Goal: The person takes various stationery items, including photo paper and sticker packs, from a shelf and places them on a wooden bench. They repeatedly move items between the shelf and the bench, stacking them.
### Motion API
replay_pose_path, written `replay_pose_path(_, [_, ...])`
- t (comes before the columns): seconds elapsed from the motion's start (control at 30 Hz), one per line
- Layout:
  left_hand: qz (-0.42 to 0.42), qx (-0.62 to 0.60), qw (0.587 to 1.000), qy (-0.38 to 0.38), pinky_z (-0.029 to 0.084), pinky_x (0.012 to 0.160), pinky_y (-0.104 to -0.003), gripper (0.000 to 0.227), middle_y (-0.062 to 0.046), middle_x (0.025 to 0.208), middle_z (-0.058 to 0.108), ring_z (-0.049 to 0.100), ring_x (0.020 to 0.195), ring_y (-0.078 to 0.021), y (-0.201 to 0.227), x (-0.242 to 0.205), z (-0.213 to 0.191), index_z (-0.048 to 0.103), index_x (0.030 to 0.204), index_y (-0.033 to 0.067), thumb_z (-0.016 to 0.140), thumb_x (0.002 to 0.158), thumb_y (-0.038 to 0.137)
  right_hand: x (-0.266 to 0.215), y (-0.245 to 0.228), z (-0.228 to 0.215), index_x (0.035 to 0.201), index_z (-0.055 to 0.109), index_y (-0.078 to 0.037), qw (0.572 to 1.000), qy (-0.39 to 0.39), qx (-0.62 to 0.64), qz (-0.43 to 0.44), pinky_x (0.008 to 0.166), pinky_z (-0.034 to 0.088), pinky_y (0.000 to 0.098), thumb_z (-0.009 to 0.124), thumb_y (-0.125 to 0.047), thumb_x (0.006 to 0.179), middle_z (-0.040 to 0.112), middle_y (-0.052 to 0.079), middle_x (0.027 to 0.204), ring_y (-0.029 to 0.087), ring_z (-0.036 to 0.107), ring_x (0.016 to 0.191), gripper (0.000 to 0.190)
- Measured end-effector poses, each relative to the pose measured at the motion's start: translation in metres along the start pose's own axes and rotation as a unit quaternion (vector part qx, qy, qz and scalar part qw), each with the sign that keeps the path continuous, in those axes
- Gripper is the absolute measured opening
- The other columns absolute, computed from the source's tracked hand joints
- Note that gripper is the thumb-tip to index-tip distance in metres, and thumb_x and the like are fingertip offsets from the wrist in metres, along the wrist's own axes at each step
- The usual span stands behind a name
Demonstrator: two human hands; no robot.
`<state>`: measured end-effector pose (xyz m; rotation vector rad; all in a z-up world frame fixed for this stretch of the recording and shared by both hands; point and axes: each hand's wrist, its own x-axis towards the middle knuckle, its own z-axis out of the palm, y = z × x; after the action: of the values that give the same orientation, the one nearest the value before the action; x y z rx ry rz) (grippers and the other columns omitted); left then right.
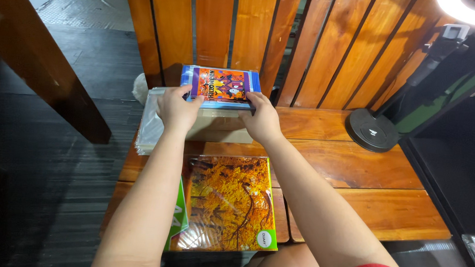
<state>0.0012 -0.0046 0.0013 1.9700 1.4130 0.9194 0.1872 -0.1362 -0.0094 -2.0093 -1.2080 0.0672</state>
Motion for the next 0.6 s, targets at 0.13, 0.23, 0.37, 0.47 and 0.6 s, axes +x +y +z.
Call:
replay_pose_path(0.13, [-0.003, -0.012, 1.000, -0.004, 0.047, 0.102, -0.050, 0.046, -0.001, 0.129, 0.059, 0.055, 0.124, -0.0309, 0.004, -0.007, -0.002, 0.073, 0.128, 0.0220, 0.080, 0.087, 0.042, 0.003, 0.014, 0.005, 0.140, 0.065, -0.015, 1.000, -0.012, -0.023, -0.008, 0.116, 0.047, 0.0418, 0.084, -0.027, 0.082, 0.059, 0.003, 0.146, 0.028, 0.053, 0.141, 0.063])
replay_pose_path(0.23, [-0.006, -0.003, 1.000, -0.003, 0.046, 0.102, -0.051, 0.046, -0.001, 0.130, 0.058, 0.054, 0.125, -0.0316, 0.000, -0.003, 0.004, 0.073, 0.128, 0.0225, 0.079, 0.087, 0.043, -0.002, 0.008, -0.001, 0.141, 0.064, -0.014, 0.999, -0.025, -0.034, -0.016, 0.115, 0.048, 0.0428, 0.082, -0.022, 0.081, 0.058, 0.005, 0.146, 0.030, 0.055, 0.139, 0.063])
replay_pose_path(0.37, [-0.021, 0.001, 1.000, 0.002, 0.046, 0.103, -0.052, 0.046, 0.001, 0.132, 0.056, 0.054, 0.125, -0.0313, -0.002, -0.004, 0.007, 0.072, 0.129, 0.0253, 0.078, 0.088, 0.046, -0.007, 0.002, -0.005, 0.145, 0.061, -0.009, 0.997, -0.037, -0.053, -0.040, 0.114, 0.049, 0.0437, 0.083, -0.018, 0.081, 0.056, 0.011, 0.147, 0.036, 0.054, 0.139, 0.068])
replay_pose_path(0.47, [-0.003, -0.011, 1.000, 0.025, 0.044, 0.102, -0.049, 0.045, 0.003, 0.128, 0.056, 0.054, 0.124, -0.0286, -0.013, 0.000, 0.018, 0.073, 0.125, 0.0263, 0.081, 0.085, 0.046, -0.010, -0.002, -0.008, 0.147, 0.058, -0.007, 0.997, -0.050, -0.052, -0.040, 0.115, 0.049, 0.0460, 0.084, -0.018, 0.082, 0.053, 0.013, 0.150, 0.038, 0.052, 0.141, 0.071])
replay_pose_path(0.6, [0.004, -0.006, 0.999, 0.031, 0.043, 0.103, -0.051, 0.046, 0.002, 0.128, 0.056, 0.052, 0.127, -0.0297, -0.014, -0.003, 0.018, 0.073, 0.125, 0.0257, 0.083, 0.085, 0.046, -0.011, -0.001, -0.010, 0.150, 0.054, -0.008, 0.997, -0.057, -0.041, -0.041, 0.116, 0.048, 0.0471, 0.084, -0.019, 0.082, 0.050, 0.014, 0.151, 0.039, 0.049, 0.143, 0.075])
